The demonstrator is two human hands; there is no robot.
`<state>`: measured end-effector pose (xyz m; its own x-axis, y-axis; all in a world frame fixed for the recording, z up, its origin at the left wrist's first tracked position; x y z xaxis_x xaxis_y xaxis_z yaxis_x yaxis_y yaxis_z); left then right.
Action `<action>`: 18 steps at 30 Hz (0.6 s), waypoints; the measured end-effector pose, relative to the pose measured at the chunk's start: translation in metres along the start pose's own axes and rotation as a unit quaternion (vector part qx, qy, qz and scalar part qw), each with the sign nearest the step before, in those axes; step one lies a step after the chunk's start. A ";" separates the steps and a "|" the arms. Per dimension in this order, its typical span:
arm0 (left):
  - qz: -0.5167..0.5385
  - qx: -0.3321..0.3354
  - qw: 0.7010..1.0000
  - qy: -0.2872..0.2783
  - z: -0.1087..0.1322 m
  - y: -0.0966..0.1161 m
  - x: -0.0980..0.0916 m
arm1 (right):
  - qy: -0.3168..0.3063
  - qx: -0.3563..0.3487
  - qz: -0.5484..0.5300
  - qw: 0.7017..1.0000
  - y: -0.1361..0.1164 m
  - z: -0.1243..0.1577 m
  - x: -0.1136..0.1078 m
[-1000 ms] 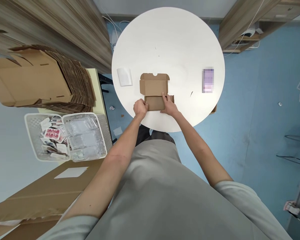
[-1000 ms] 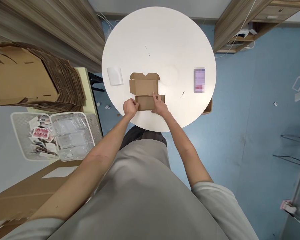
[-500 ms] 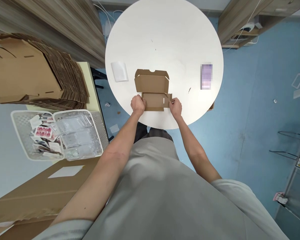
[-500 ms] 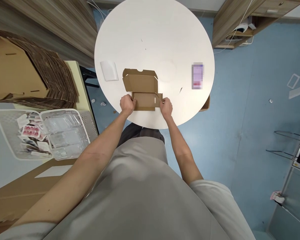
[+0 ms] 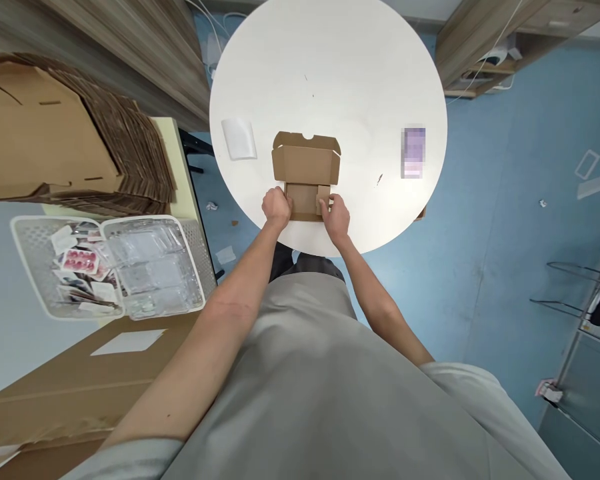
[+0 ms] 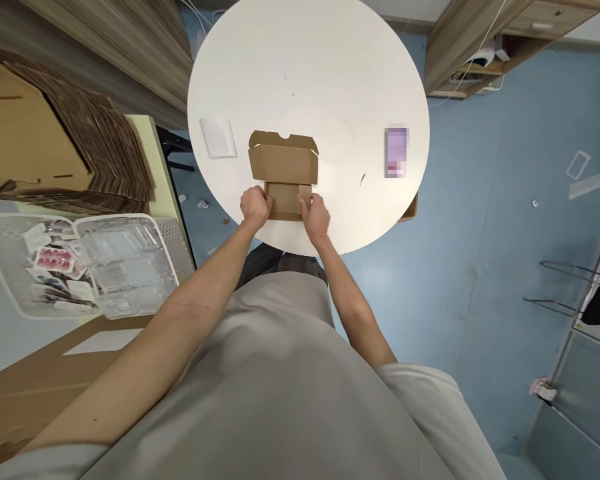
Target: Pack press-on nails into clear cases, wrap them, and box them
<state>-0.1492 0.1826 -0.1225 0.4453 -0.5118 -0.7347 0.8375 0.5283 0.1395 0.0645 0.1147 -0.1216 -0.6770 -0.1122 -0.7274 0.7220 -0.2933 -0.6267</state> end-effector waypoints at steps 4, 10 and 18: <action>0.022 0.008 1.000 0.008 0.000 0.000 0.000 | -0.032 0.050 0.014 0.998 0.017 -0.016 -0.004; 0.053 0.011 0.999 -0.005 -0.002 -0.005 0.005 | -0.031 0.057 0.027 0.998 0.019 -0.025 -0.004; 0.061 0.016 0.998 -0.012 0.001 -0.008 0.005 | -0.042 0.067 0.070 0.994 0.014 -0.025 -0.005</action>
<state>-0.1532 0.1751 -0.1266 0.5518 -0.4614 -0.6948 0.7863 0.5656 0.2488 0.0813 0.1345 -0.1337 -0.5854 -0.2375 -0.7751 0.7876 -0.3935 -0.4743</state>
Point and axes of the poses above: each hand's wrist, its own z-axis away from the middle knuckle, its own x-axis out of the palm, y = z × x, the point moved 8 cm from there along -z, towards the middle knuckle, and after that the axes turned 11 degrees about -x, right-handed, at the moved point
